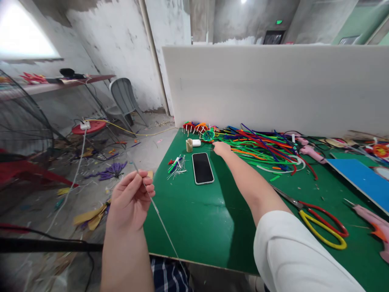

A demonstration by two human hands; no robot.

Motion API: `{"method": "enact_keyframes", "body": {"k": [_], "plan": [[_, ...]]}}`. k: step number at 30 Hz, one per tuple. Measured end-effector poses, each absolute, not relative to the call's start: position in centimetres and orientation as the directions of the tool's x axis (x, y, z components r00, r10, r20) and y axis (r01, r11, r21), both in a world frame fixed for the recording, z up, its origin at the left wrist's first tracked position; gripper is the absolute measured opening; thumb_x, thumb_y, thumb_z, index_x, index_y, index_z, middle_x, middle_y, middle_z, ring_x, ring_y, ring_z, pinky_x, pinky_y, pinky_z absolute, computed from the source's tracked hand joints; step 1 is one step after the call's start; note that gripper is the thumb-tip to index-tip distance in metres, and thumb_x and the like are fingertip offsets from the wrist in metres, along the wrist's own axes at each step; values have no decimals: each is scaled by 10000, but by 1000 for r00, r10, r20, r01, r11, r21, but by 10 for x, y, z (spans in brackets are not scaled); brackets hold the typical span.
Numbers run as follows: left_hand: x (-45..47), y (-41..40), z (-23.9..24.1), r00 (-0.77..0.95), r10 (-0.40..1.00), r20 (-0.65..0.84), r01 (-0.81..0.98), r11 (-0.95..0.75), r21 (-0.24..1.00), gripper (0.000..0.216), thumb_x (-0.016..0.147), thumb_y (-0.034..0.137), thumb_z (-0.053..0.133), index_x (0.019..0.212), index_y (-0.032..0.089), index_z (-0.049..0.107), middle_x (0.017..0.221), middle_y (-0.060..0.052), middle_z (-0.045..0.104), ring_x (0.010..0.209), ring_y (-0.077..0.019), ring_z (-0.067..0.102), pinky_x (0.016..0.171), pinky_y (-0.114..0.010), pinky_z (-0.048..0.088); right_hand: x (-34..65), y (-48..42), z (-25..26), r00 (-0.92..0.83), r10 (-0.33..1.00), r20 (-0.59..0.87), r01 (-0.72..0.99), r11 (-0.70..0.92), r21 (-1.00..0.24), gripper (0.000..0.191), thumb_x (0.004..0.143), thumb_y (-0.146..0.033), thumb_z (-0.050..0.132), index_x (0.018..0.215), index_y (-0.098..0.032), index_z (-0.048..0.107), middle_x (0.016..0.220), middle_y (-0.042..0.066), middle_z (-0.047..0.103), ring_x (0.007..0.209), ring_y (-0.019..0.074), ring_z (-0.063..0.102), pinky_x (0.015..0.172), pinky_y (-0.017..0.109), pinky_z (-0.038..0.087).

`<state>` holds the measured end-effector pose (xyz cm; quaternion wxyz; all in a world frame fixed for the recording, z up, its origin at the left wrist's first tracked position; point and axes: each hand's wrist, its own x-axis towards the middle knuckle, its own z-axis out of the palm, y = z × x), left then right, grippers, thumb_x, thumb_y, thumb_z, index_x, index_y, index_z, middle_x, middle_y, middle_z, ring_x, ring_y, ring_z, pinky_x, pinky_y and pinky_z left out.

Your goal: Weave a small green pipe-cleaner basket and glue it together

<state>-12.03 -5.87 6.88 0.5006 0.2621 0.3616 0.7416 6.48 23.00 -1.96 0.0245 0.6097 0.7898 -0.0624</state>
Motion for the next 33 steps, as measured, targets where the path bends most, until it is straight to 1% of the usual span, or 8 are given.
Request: {"method": "enact_keyframes", "body": {"k": [6, 10, 13, 20, 23, 28, 33], "plan": [[-120, -58, 67, -351, 936, 31, -542, -230, 808, 100, 651, 245, 664, 715, 170, 653, 579, 5, 643, 480, -84, 602, 441, -142, 498, 61, 236, -20, -248, 957, -151, 969, 247, -23, 444, 803, -195, 369, 1232, -287, 433, 1239, 57, 491, 1075, 242, 494, 800, 340, 427], [-120, -58, 66, -339, 940, 36, -540, -226, 811, 94, 660, 251, 656, 717, 176, 653, 581, 10, 645, 483, -80, 602, 444, -140, 498, 56, 234, -16, -262, 953, -153, 963, 268, 22, 445, 796, -186, 376, 1224, -287, 441, 1221, 70, 504, 1051, 252, 510, 783, 363, 433], [-120, -58, 67, -340, 940, 35, -544, -227, 807, 96, 654, 248, 661, 714, 173, 654, 578, 9, 644, 479, -80, 601, 442, -140, 500, 48, 226, -14, -303, 941, -150, 948, 313, 51, 443, 792, -182, 379, 1217, -285, 450, 1209, 80, 513, 1046, 254, 511, 778, 368, 432], [-120, -59, 68, -366, 930, 32, -523, -234, 819, 124, 638, 267, 670, 707, 167, 647, 568, 7, 642, 467, -89, 599, 429, -156, 503, 23, 207, -11, -419, 896, -149, 897, 434, 89, 426, 807, -181, 371, 1212, -280, 459, 1183, 89, 532, 1035, 240, 518, 773, 335, 428], [-120, -59, 67, -359, 933, 35, -513, -228, 827, 123, 646, 275, 664, 711, 173, 644, 571, 12, 641, 470, -87, 600, 435, -158, 506, 12, 202, -9, -465, 871, -157, 870, 482, 102, 392, 807, -185, 381, 1171, -259, 503, 1134, 96, 565, 1006, 242, 534, 762, 336, 429], [-120, -59, 67, -366, 929, 47, -510, -242, 825, 119, 651, 269, 660, 716, 171, 645, 572, 11, 640, 470, -85, 599, 434, -155, 503, -2, 189, -5, -559, 810, -177, 806, 581, 115, 319, 796, -190, 396, 1041, -223, 598, 1055, 101, 606, 965, 243, 551, 754, 332, 426], [-119, -59, 68, -342, 938, 60, -536, -247, 807, 97, 659, 252, 657, 716, 174, 653, 578, 11, 646, 476, -78, 601, 441, -139, 500, -13, 180, -3, -619, 762, -190, 753, 644, 133, 299, 784, -198, 394, 972, -215, 625, 1008, 98, 625, 924, 257, 567, 724, 351, 437]]}}
